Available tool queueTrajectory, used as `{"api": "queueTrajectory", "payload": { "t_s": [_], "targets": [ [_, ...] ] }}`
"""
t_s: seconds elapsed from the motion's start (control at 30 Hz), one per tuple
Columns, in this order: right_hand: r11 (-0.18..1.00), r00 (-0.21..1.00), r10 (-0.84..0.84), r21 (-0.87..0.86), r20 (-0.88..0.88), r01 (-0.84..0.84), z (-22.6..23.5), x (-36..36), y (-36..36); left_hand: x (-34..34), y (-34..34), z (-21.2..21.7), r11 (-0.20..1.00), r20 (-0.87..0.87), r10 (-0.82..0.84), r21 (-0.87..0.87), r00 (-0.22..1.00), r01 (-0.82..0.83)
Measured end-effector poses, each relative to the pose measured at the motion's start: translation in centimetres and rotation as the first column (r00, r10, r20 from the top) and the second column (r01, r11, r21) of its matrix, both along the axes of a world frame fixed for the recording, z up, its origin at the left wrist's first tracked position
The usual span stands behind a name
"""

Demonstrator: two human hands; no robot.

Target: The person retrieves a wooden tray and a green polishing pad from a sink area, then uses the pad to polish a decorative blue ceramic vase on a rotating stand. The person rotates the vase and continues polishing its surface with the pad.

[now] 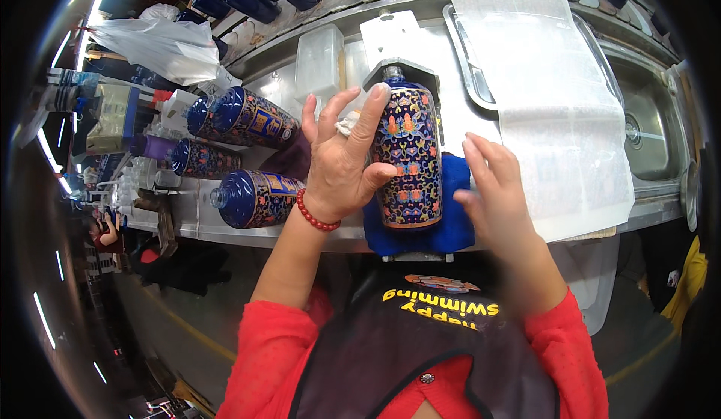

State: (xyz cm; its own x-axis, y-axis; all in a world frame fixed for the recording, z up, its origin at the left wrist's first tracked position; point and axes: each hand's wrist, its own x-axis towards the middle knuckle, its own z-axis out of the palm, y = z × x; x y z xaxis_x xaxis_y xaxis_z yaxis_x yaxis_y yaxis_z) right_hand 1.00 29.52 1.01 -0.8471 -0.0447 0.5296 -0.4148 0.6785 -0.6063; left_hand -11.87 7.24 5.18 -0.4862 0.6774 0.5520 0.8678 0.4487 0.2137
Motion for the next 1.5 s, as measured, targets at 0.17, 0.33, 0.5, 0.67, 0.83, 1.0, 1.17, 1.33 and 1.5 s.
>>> {"api": "queueTrajectory", "payload": {
  "t_s": [0.17, 0.33, 0.5, 0.67, 0.83, 1.0, 1.17, 1.33, 1.5],
  "targets": [
    [0.997, 0.997, 0.077, -0.025, 0.024, -0.076, -1.2, 2.6, -1.5, 0.4, 0.4, 1.0, 0.99, -0.042, -0.029, -0.141, 0.999, 0.023],
    [0.998, 0.999, 0.051, -0.049, 0.004, -0.051, -2.1, 2.6, -2.5, 2.7, 0.0, 1.3, 0.981, -0.001, -0.081, -0.178, 0.997, 0.08],
    [0.998, 0.999, 0.042, -0.036, -0.018, -0.042, -2.2, 2.3, -2.5, 6.7, -1.5, -0.2, 0.972, -0.014, -0.124, -0.204, 0.992, 0.118],
    [0.999, 0.998, 0.034, -0.034, -0.048, -0.036, -2.5, 2.3, -2.7, 10.1, -2.6, -1.7, 0.983, 0.001, -0.136, -0.124, 0.991, 0.135],
    [0.998, 0.998, 0.039, -0.048, -0.041, -0.041, -2.0, 2.2, -2.5, 10.2, -3.7, -1.8, 0.985, 0.16, -0.026, 0.171, 0.987, -0.002],
    [1.0, 0.999, 0.028, 0.001, -0.017, -0.028, -0.6, 1.1, -2.1, 8.6, -2.3, -2.3, 0.983, 0.088, 0.182, 0.008, 0.979, -0.183],
    [0.997, 0.999, 0.038, 0.063, 0.026, -0.039, 0.5, -0.4, -2.6, 7.7, -1.3, -2.1, 0.978, 0.043, 0.208, -0.029, 0.977, -0.207],
    [0.997, 0.998, 0.045, 0.061, 0.033, -0.047, 0.8, -0.4, -2.8, 7.5, -1.5, -2.1, 0.978, 0.02, 0.205, -0.049, 0.979, -0.204],
    [0.997, 0.999, 0.039, 0.065, 0.002, -0.039, 0.7, 1.2, -2.6, 8.4, -2.6, -2.8, 0.984, 0.022, 0.177, -0.016, 0.984, -0.177]
  ]
}}
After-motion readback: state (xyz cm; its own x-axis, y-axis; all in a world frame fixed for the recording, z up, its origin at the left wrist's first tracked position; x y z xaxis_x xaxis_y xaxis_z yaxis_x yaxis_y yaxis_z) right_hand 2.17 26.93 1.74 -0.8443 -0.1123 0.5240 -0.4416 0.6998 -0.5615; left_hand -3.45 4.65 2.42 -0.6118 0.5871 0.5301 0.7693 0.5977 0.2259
